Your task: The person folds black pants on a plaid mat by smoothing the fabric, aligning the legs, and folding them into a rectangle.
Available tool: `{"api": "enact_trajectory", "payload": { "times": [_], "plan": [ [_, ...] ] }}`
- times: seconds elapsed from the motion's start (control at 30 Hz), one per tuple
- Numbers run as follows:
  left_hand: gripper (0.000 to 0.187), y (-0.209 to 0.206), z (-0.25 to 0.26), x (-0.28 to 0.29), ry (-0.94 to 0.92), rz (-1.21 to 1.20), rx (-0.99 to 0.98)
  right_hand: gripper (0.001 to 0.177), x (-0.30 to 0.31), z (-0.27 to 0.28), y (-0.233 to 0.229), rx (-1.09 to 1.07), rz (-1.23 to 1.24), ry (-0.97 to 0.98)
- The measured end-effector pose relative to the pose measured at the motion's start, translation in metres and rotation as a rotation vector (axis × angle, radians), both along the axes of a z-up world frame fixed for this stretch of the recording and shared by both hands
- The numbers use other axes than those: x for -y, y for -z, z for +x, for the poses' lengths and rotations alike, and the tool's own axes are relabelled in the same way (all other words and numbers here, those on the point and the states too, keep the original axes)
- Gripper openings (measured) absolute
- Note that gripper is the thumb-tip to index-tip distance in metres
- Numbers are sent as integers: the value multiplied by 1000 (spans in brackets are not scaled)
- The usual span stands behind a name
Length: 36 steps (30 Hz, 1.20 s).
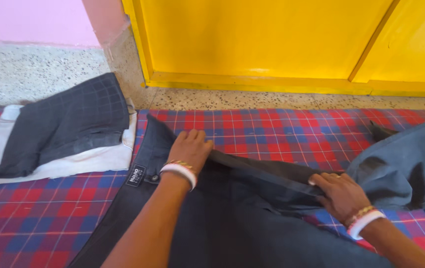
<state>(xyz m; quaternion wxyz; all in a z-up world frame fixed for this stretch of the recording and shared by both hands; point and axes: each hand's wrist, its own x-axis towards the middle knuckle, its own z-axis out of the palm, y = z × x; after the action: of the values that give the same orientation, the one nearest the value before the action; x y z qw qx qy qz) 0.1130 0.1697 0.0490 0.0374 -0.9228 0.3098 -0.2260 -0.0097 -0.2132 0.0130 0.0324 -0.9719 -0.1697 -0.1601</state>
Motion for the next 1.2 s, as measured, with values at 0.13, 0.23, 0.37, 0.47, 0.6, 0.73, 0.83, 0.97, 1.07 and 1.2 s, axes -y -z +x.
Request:
{"api": "enact_trajectory", "payload": {
  "times": [0.13,0.23,0.37,0.47,0.6,0.73,0.83,0.97,1.07,1.2],
  "plan": [
    [24,-27,-44,-32,7,-72,140,55,1,-35,-22,83,21,43],
    [28,-30,-85,-45,-36,-152,105,59,-3,-75,-34,-77,46,202],
    [32,-14,-140,-67,-90,-154,-68,65,-13,-138,-24,-305,70,220],
    [41,3,-168,-81,-157,-21,-330,70,-37,-178,5,-91,76,-73],
    [34,13,-185,-93,-186,24,-435,57,-67,-200,15,-448,55,263],
    [23,12,-200,-93,-166,-1,-364,50,-64,-216,-4,-283,180,150],
    [18,2,-204,-100,-256,54,-305,45,-66,-225,-20,-256,209,182],
    [24,0,-214,-104,-311,162,-427,31,-76,-245,-26,-382,188,102],
    [30,-2,-219,-102,-328,168,-568,26,-84,-246,-17,-628,66,212],
    [36,-23,-230,-106,-333,64,-626,32,-79,-244,-15,-542,128,211]
  ]
}}
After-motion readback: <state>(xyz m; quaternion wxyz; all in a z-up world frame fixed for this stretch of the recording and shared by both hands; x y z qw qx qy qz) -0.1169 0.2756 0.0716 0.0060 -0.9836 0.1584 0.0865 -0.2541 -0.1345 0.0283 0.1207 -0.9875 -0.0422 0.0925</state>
